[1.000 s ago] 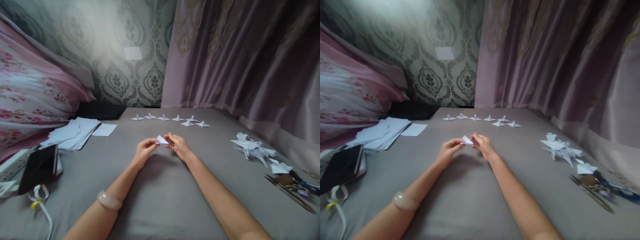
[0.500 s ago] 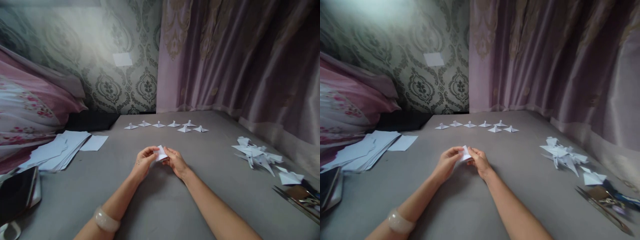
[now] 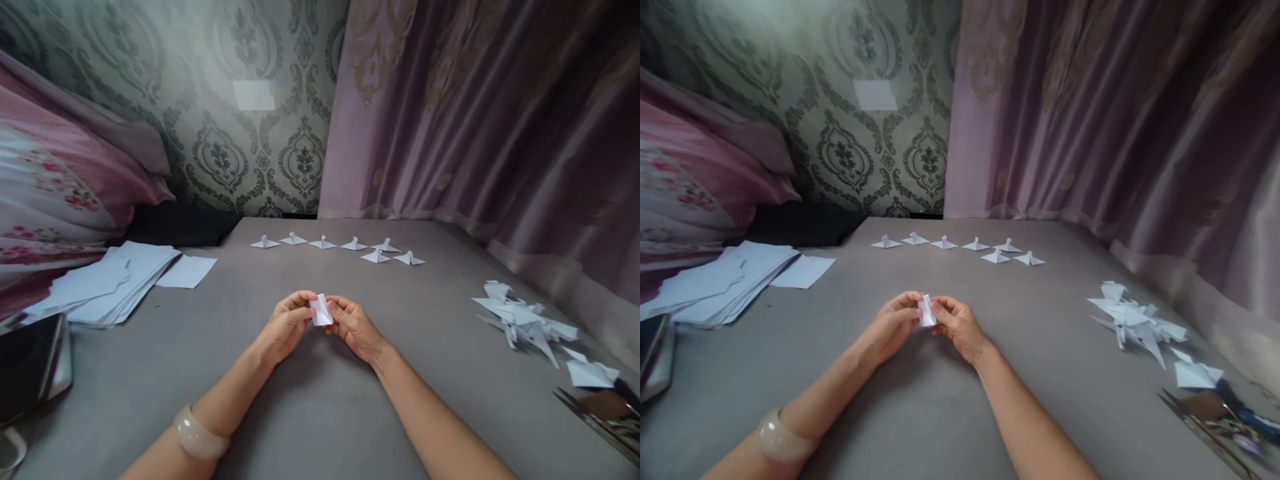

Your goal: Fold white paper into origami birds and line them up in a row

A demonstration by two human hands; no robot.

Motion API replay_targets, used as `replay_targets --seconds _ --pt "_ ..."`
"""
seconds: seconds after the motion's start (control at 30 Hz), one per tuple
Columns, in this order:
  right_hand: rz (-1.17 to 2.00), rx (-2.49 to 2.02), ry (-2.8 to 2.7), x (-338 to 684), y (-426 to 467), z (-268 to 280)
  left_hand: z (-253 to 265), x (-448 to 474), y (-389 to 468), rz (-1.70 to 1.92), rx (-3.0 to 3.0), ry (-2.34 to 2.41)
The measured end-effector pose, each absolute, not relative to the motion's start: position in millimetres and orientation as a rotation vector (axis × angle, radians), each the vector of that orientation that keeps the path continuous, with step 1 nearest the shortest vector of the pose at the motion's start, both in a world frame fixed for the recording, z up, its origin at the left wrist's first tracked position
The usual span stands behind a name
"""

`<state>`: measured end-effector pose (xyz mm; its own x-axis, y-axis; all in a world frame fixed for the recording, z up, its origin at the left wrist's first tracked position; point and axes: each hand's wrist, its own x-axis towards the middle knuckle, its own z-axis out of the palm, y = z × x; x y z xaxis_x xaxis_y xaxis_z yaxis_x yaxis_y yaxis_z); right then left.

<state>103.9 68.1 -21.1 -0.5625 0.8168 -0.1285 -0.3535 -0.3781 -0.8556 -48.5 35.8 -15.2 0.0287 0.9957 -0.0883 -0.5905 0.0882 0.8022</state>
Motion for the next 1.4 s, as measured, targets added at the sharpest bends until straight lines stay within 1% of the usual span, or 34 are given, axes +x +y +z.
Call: replay_targets --seconds 0.23,0.37,0.53,0.67,0.77,0.83,0.93,1.1,1.3,1.4 --pt "2.007 -0.736 -1.060 102.4 67.3 -21.0 -11.8 -49.3 35.5 1.362 0.614 0.771" --pt "1.938 -0.818 -1.099 102.5 67.6 -22.1 -12.2 -49.0 34.3 1.348 0.677 0.831" --pt "1.801 -0.922 -1.243 101.0 68.0 -24.3 -13.6 -47.7 31.8 1.324 0.948 1.002" --pt "1.721 -0.948 -1.214 98.7 69.3 -28.7 -10.8 -44.8 26.8 1.198 1.284 1.175" --pt "1.705 -0.933 -1.164 98.4 69.0 -30.3 -11.4 -42.6 24.1 1.172 1.504 1.302" --pt "1.726 -0.945 -1.142 98.6 68.2 -29.8 -12.8 -41.6 23.9 1.195 1.521 1.331" --pt "1.741 -0.963 -1.125 99.3 67.6 -28.1 -13.4 -40.8 24.6 1.236 1.424 1.300" --pt "1.726 -0.969 -1.091 100.4 67.8 -25.2 -11.2 -44.1 27.9 1.392 1.056 1.071" --pt "1.597 -1.035 -1.368 96.7 62.1 -21.6 -17.4 -53.3 39.5 1.467 0.539 0.959" --pt "1.534 -1.070 -1.468 93.3 58.6 -23.5 -20.3 -53.9 41.6 1.481 0.475 0.968"
